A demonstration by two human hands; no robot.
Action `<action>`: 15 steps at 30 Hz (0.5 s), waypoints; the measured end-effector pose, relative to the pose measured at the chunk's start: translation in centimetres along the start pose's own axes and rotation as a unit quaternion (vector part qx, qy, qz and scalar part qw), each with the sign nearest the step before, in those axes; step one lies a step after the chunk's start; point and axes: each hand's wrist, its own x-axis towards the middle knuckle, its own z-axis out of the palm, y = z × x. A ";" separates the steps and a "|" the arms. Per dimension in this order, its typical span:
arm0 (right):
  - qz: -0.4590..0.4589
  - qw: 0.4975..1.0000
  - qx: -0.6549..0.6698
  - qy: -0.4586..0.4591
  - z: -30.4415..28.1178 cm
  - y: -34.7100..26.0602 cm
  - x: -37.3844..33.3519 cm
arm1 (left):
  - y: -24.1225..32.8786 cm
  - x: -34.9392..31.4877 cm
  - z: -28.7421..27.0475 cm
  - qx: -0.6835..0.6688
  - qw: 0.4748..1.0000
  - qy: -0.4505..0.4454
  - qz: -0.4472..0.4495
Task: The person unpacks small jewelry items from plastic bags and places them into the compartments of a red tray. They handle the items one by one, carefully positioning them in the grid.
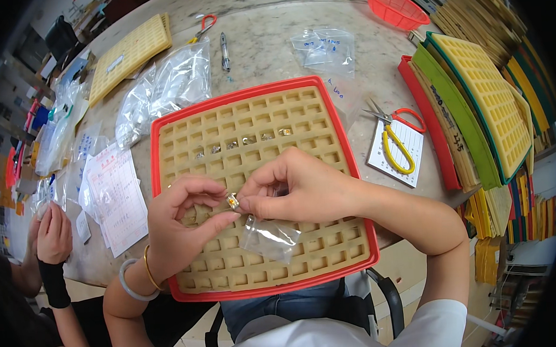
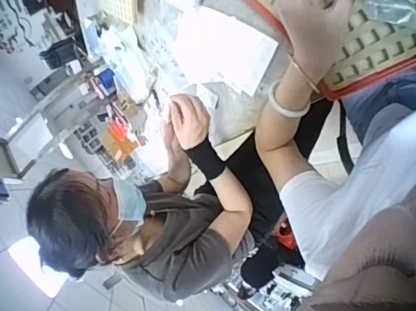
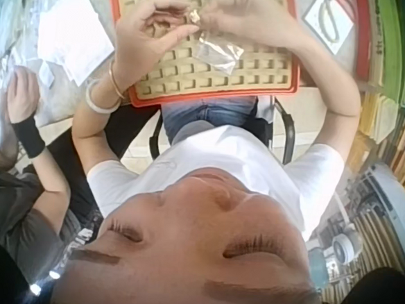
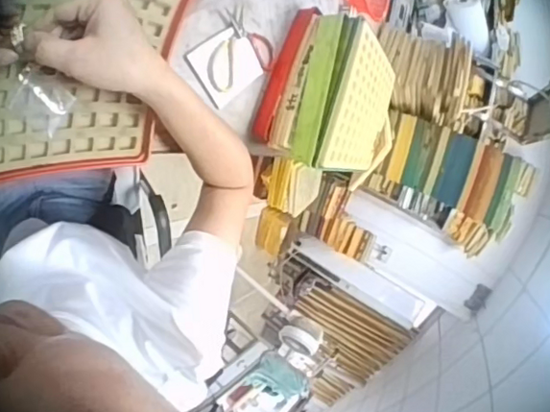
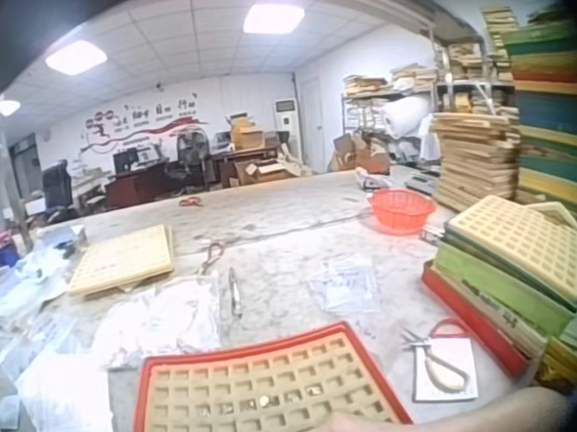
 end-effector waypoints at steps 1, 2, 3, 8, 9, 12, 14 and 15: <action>0.000 1.000 0.003 0.001 0.0 0.0 0.0 | 0.0 0.0 0.0 0.015 1.000 0.009 0.013; -0.002 1.000 0.002 0.001 0.0 0.1 0.0 | 0.0 0.0 -0.1 0.041 0.999 0.007 0.027; -0.003 1.000 0.001 0.001 -0.1 0.1 0.0 | 0.2 0.1 -0.2 0.068 0.997 0.006 0.042; -0.006 1.000 -0.002 -0.003 -0.1 0.0 0.0 | 0.5 0.1 -0.2 0.110 0.991 0.016 0.076; -0.006 1.000 -0.001 -0.002 -0.1 0.0 0.0 | 0.6 0.1 -0.2 0.112 0.991 0.016 0.075; -0.007 1.000 -0.002 0.000 -0.1 0.0 0.0 | 0.6 0.1 -0.2 0.108 0.991 0.018 0.078; -0.010 1.000 -0.008 -0.001 -0.1 0.1 0.0 | 0.6 0.2 -0.2 0.105 0.991 0.017 0.077; -0.013 1.000 -0.014 -0.002 -0.2 0.1 0.0 | 0.7 0.2 -0.2 0.105 0.992 0.015 0.074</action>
